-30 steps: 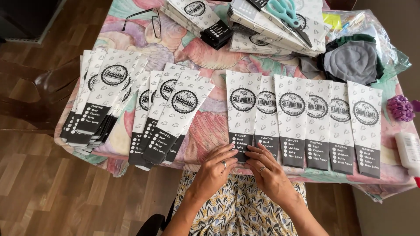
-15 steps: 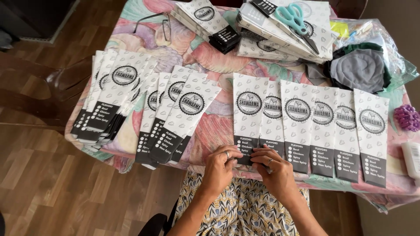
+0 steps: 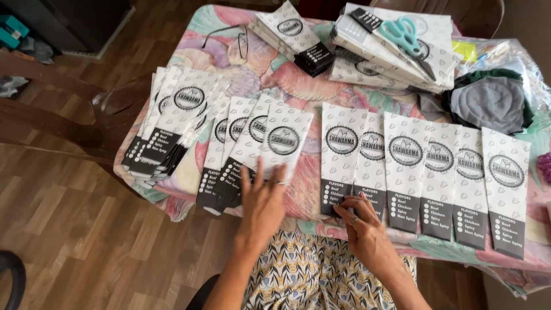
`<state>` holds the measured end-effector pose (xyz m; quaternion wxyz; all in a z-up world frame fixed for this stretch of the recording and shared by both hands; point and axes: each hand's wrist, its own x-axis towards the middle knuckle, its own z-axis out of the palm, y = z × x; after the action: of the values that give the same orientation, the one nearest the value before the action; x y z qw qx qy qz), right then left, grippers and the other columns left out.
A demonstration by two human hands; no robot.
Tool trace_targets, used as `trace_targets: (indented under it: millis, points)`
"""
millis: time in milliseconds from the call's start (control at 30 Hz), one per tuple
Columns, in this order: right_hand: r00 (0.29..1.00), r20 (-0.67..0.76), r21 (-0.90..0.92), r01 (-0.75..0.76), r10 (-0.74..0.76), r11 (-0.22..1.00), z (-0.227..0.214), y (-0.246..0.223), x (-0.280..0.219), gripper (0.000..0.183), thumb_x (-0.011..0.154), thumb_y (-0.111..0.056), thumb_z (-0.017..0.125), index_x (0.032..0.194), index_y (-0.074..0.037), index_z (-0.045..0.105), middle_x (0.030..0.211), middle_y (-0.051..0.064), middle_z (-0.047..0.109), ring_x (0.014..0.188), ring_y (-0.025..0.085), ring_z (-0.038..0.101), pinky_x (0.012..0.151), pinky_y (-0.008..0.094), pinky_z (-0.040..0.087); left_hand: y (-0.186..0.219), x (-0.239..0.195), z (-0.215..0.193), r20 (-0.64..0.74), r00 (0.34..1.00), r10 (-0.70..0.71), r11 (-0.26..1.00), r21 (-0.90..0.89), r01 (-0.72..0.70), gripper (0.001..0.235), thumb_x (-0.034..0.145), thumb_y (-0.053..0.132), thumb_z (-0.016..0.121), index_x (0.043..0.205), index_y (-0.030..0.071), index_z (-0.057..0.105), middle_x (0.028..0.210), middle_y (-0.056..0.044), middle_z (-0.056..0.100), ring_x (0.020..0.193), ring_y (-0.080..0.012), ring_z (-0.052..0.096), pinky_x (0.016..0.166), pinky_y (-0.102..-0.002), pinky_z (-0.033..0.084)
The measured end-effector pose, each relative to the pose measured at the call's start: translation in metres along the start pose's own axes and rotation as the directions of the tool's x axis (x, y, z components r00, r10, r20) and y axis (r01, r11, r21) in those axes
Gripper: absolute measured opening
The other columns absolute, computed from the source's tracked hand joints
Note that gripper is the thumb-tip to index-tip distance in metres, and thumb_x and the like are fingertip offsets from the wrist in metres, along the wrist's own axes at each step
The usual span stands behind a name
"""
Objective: The person arranges printed paper packages on a table and applies glue from a bottle along the bottom edges of each package. They work one package at a time, pressing the glued edges to secure them.
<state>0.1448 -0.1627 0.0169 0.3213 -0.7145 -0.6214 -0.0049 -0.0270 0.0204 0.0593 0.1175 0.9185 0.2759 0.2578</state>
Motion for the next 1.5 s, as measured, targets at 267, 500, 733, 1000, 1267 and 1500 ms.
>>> trace_targets:
  millis: [267,500,733,1000,1267,1500]
  points:
    - [0.999,-0.018,-0.002,0.034,-0.034,0.999,-0.003,-0.001,-0.003,0.035,0.094,0.005,0.057,0.126,-0.002,0.067,0.123,0.012,0.065,0.124,0.030,0.060,0.116,0.049,0.049,0.006,0.002,0.080,-0.001,0.999,-0.034,0.998,-0.054,0.034,0.052,0.095,0.034,0.064,0.141,0.011,0.053,0.152,-0.012,0.050,0.149,-0.0345,0.033,0.125,-0.052,0.019]
    - [0.999,0.006,0.008,0.039,-0.040,0.999,-0.004,-0.001,0.000,0.034,0.094,0.006,0.053,0.126,0.000,0.065,0.122,0.013,0.064,0.124,0.028,0.061,0.121,0.051,0.044,-0.065,0.054,0.036,-0.057,0.945,-0.321,0.946,0.032,0.323,0.083,0.084,0.070,0.065,0.139,0.010,0.053,0.148,-0.019,0.048,0.136,-0.0357,0.042,0.106,-0.059,0.038]
    - [0.999,0.003,0.027,0.037,-0.037,0.999,0.002,0.005,0.001,0.029,0.092,0.005,0.055,0.119,0.003,0.066,0.118,0.014,0.064,0.118,0.032,0.062,0.121,0.053,0.042,-0.072,0.076,0.043,0.079,0.922,-0.379,0.911,0.204,0.357,0.114,0.050,0.081,0.090,0.131,0.008,0.054,0.131,-0.016,0.054,0.120,-0.0318,0.048,0.102,-0.048,0.043]
    - [0.998,0.041,0.094,-0.053,0.049,0.994,0.023,0.041,-0.010,0.031,0.102,-0.017,0.046,0.116,-0.010,0.073,0.116,0.008,0.066,0.114,0.027,0.066,0.123,0.052,0.034,-0.134,0.088,0.011,0.299,0.709,-0.639,0.725,-0.072,0.685,0.069,0.068,0.034,0.090,0.126,0.012,0.058,0.130,-0.010,0.064,0.121,-0.0315,0.060,0.094,-0.046,0.050]
    - [0.964,-0.211,-0.044,0.153,-0.159,0.987,0.073,0.096,-0.025,0.030,0.094,-0.010,0.054,0.115,-0.013,0.075,0.111,0.008,0.072,0.113,0.027,0.069,0.108,0.050,0.051,-0.143,0.098,-0.046,0.216,0.706,-0.675,0.680,-0.190,0.708,0.028,0.095,0.015,0.072,0.121,0.009,0.062,0.103,-0.012,0.076,0.073,-0.0187,0.071,0.058,-0.029,0.057]
    - [0.952,-0.300,0.010,0.067,-0.060,0.998,0.035,0.022,0.016,0.069,0.060,0.014,0.037,0.110,-0.016,0.073,0.124,0.010,0.066,0.122,0.035,0.057,0.086,0.047,0.057,-0.118,0.085,-0.054,0.185,0.708,-0.681,0.584,-0.446,0.678,0.009,0.090,0.001,0.061,0.097,0.005,0.063,0.100,-0.013,0.074,0.084,-0.0225,0.070,0.067,-0.035,0.061]
